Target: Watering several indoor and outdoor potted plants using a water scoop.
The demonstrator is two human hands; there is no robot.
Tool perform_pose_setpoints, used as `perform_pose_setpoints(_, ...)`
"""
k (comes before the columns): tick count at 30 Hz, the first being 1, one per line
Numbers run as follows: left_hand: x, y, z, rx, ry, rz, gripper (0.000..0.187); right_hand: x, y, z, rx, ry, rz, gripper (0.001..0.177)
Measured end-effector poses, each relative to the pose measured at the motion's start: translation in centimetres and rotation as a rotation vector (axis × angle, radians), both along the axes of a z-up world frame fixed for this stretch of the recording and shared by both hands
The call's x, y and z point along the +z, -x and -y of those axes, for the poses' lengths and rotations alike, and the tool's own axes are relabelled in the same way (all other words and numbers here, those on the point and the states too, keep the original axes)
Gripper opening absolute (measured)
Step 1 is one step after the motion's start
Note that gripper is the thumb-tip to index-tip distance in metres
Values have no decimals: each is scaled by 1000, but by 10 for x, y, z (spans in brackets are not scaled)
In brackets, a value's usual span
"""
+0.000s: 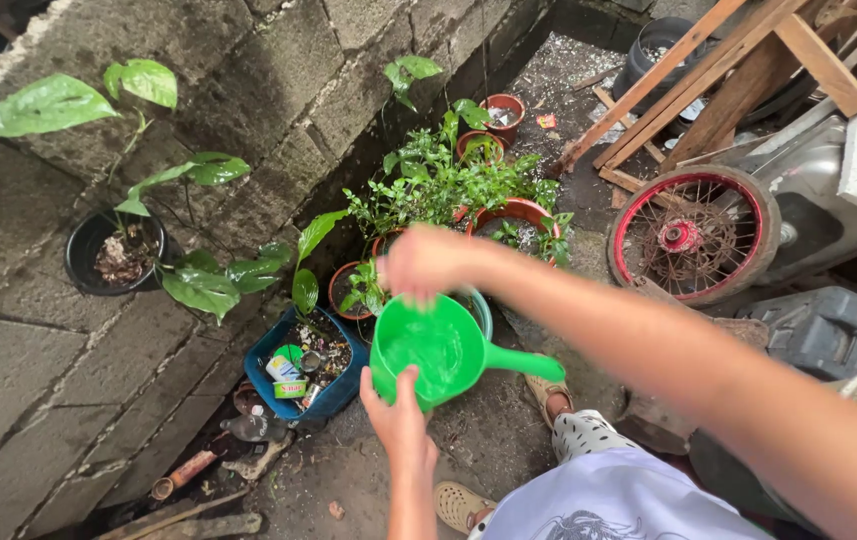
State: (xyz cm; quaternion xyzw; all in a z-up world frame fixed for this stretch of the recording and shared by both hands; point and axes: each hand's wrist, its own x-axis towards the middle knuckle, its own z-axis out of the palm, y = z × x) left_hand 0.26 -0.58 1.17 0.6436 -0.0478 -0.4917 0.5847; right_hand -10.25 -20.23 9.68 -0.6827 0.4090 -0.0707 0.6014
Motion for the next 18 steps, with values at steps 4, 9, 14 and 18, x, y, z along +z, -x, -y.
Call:
perform_pose_setpoints(4, 11, -3, 10, -6, -57, 66, 93, 50, 36, 72, -210, 120, 225, 29)
perform_pose_setpoints(9, 11, -10, 16, 21, 10, 32, 97, -18, 74, 129, -313, 679, 328, 53)
perform_pose_setpoints(14, 4, -7, 14, 49, 29, 29, 98, -58, 48, 19, -19, 569, 95, 26)
perform_pose_setpoints(18, -9, -4, 6, 5, -3, 218, 92, -162, 11, -37, 215, 457, -230, 25)
